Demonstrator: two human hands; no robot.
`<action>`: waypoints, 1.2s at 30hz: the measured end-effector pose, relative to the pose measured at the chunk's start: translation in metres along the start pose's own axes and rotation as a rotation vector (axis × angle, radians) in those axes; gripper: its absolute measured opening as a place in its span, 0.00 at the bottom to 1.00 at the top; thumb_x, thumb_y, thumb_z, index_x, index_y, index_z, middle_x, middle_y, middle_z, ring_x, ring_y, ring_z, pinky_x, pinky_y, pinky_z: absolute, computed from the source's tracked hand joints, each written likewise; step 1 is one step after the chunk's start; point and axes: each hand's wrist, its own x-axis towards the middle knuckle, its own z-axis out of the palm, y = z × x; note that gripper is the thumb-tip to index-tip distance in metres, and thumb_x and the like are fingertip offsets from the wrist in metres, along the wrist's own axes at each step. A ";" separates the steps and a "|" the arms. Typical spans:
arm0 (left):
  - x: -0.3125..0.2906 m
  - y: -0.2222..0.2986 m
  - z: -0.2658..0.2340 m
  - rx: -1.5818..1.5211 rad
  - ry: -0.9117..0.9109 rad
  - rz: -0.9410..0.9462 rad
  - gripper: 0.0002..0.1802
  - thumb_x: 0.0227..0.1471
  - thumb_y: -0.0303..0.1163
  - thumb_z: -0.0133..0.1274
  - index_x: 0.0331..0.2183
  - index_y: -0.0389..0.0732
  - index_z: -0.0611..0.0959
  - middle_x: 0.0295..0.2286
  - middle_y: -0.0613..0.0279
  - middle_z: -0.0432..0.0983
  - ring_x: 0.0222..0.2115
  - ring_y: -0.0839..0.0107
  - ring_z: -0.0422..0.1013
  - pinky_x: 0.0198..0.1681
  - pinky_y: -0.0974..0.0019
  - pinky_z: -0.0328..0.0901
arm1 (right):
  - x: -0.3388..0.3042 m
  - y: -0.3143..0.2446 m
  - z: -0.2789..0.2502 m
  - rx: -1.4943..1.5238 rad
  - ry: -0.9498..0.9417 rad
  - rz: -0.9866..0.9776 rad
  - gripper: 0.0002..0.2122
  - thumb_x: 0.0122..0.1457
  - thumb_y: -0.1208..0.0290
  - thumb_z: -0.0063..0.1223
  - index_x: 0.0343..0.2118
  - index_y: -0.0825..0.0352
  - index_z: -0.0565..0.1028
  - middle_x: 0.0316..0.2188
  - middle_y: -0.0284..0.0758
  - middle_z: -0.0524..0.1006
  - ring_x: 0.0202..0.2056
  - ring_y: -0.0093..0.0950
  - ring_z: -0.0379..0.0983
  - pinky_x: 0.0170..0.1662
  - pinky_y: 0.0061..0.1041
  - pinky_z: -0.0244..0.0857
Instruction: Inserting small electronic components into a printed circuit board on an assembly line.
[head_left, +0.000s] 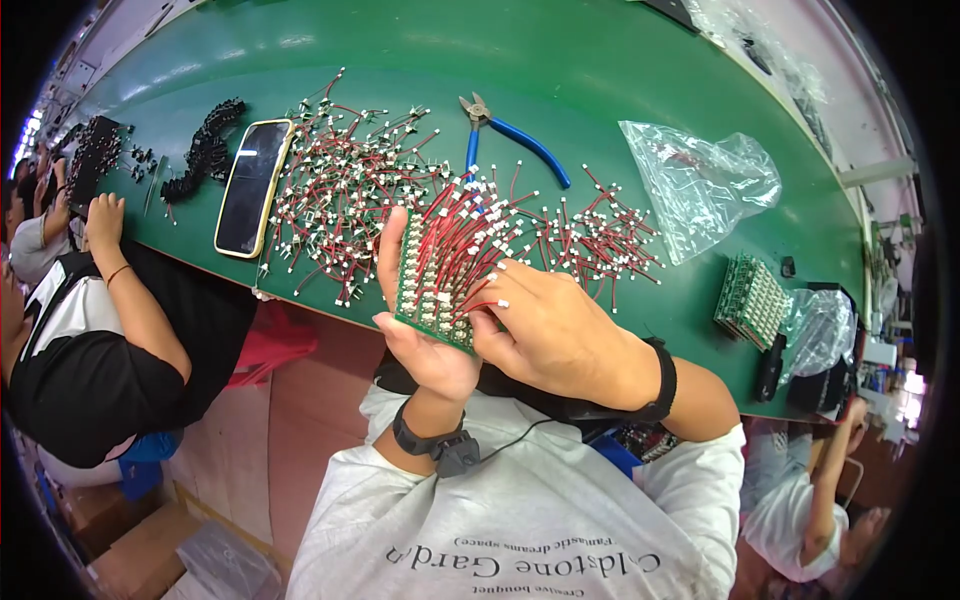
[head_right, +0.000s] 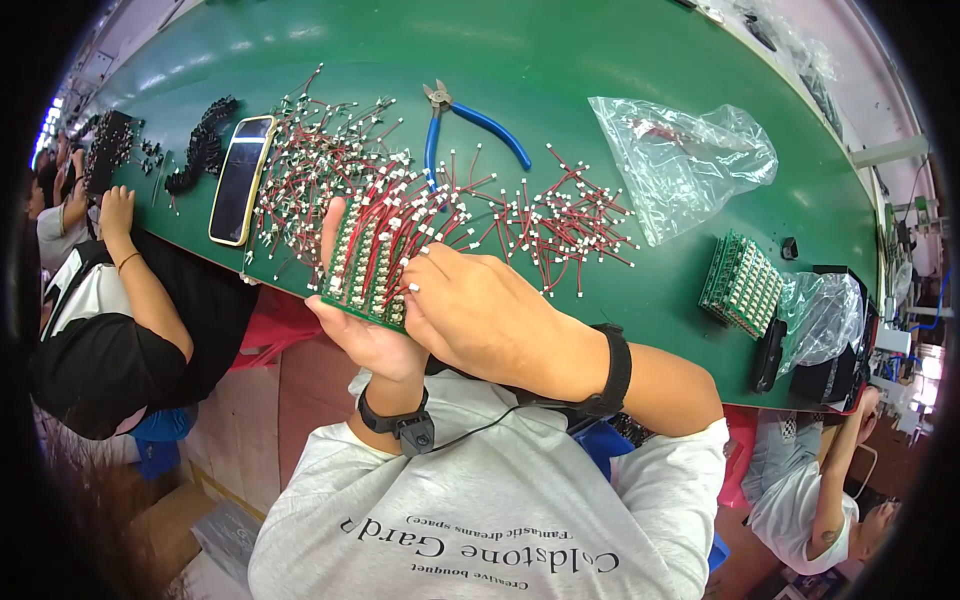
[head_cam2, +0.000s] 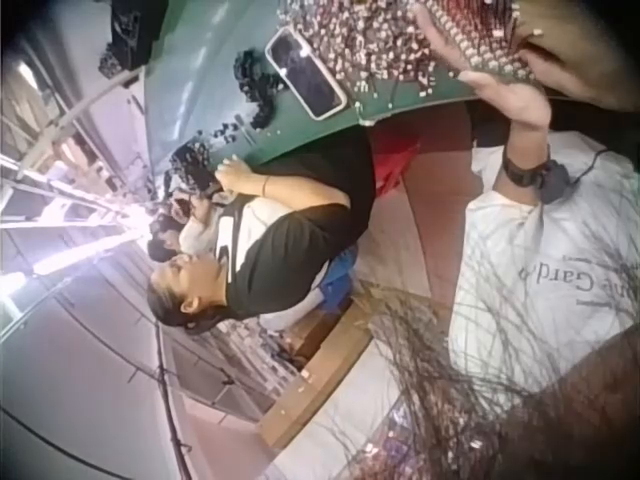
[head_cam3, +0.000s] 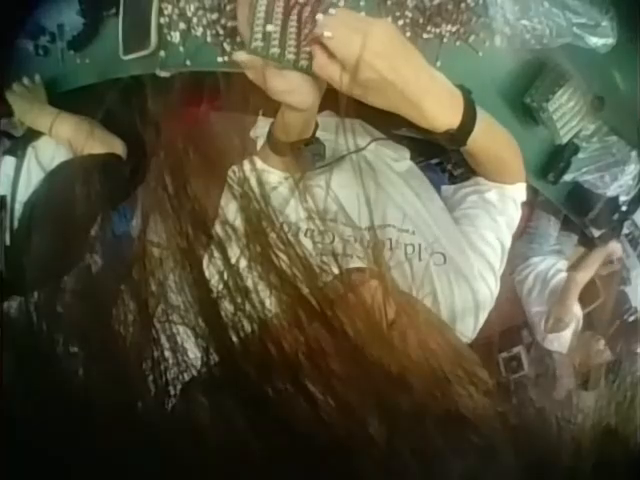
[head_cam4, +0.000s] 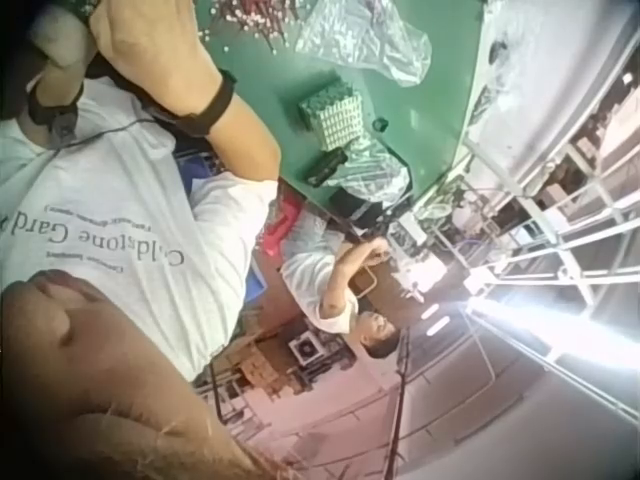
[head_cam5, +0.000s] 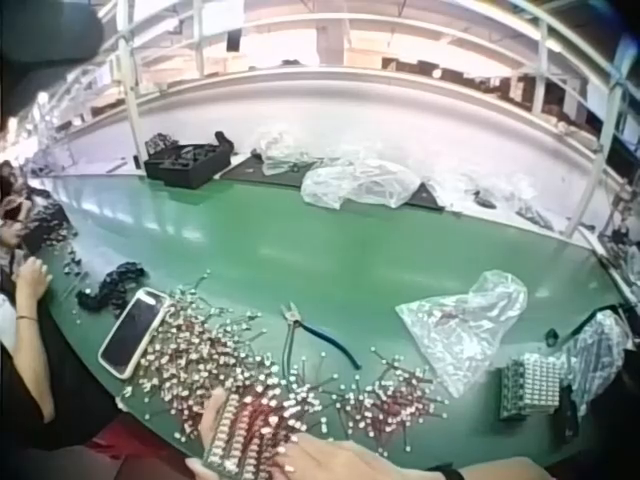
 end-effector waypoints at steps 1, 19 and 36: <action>0.000 0.001 0.001 0.001 0.001 0.000 0.49 0.58 0.68 0.29 0.64 0.35 0.50 0.56 0.48 0.63 0.54 0.60 0.66 0.58 0.57 0.60 | -0.001 -0.004 -0.001 -0.077 -0.040 0.031 0.09 0.48 0.82 0.56 0.33 0.70 0.71 0.25 0.40 0.70 0.25 0.40 0.72 0.26 0.35 0.68; -0.002 0.004 0.003 -0.032 -0.067 -0.078 0.52 0.56 0.68 0.33 0.64 0.35 0.48 0.53 0.49 0.66 0.53 0.60 0.67 0.57 0.57 0.60 | -0.002 0.001 -0.001 -0.253 -0.067 -0.020 0.08 0.46 0.80 0.54 0.30 0.69 0.69 0.22 0.38 0.69 0.23 0.37 0.71 0.24 0.35 0.67; 0.012 0.002 -0.020 -0.439 -0.073 0.059 0.43 0.62 0.58 0.30 0.62 0.30 0.55 0.55 0.40 0.64 0.55 0.50 0.65 0.59 0.48 0.60 | 0.003 0.088 -0.085 -0.404 -0.247 0.320 0.05 0.48 0.78 0.60 0.29 0.67 0.76 0.27 0.39 0.75 0.30 0.38 0.74 0.34 0.34 0.67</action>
